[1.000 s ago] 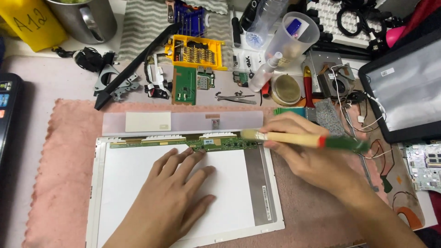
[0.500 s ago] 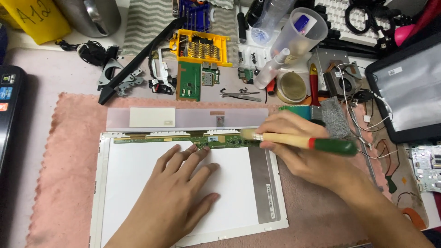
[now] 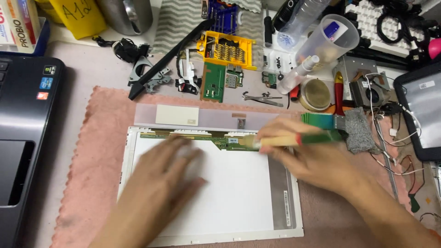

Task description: The person uses a small metal tool to carefully pry and separate a green circuit board from the edge of a white display panel. They then use a brush to sweep dust off the panel's surface.

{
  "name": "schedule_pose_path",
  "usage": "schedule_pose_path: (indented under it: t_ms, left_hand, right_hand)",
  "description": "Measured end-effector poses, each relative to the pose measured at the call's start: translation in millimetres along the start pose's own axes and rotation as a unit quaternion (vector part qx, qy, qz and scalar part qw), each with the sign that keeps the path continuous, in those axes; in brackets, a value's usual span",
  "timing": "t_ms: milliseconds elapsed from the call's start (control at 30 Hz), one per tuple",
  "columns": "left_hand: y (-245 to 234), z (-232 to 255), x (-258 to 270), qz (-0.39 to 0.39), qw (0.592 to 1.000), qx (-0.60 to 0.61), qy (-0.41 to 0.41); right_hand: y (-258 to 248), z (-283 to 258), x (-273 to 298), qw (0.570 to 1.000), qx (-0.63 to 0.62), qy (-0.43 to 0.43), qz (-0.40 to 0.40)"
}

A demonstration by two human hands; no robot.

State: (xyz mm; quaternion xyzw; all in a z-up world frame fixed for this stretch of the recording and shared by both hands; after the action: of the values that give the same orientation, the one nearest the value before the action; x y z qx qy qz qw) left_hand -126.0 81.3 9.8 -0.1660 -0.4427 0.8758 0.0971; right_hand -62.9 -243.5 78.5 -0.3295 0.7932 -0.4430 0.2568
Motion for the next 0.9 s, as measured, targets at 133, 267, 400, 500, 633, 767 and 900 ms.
schedule_pose_path:
  t_ms: [133, 267, 400, 500, 633, 767, 900]
  left_hand:
    - [-13, -7, 4, 0.041, 0.997, -0.050, -0.050]
    - [19, -6, 11, 0.031, 0.998, -0.061, -0.009]
    - [25, 8, 6, 0.032, 0.996, -0.089, -0.005]
    - [25, 14, 2, 0.029, 0.993, -0.113, -0.016]
    - [42, 8, 4, 0.039, 0.989, -0.142, -0.027]
    - [47, 5, 2, 0.041, 0.985, -0.166, -0.024]
    - [56, 1, 0, 0.035, 0.987, -0.152, -0.029]
  right_hand:
    - [0, -2, 0, 0.995, -0.051, 0.084, -0.005]
    - [9, 5, -9, 1.000, -0.003, -0.004, -0.018]
    - [11, -2, -17, 0.997, -0.044, -0.032, 0.063]
    - [11, -9, -20, 0.995, -0.064, -0.037, 0.069]
    - [22, -3, -28, 0.990, -0.022, -0.083, 0.113]
    - [26, -5, -25, 0.988, -0.133, 0.044, 0.066]
    - [27, -13, -30, 0.983, -0.142, -0.039, 0.111]
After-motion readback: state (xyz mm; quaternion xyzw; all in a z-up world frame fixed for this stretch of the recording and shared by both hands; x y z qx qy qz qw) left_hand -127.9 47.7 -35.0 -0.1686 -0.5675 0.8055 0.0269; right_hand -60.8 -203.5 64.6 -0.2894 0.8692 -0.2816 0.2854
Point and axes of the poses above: each hand's wrist, its own x-axis away from the middle knuckle, its own y-axis out of the palm, z = x × y, the point moved 1 cm from there along -x, towards the middle knuckle, and after that the axes turned 15 degrees about -y, right-handed, at the moved point
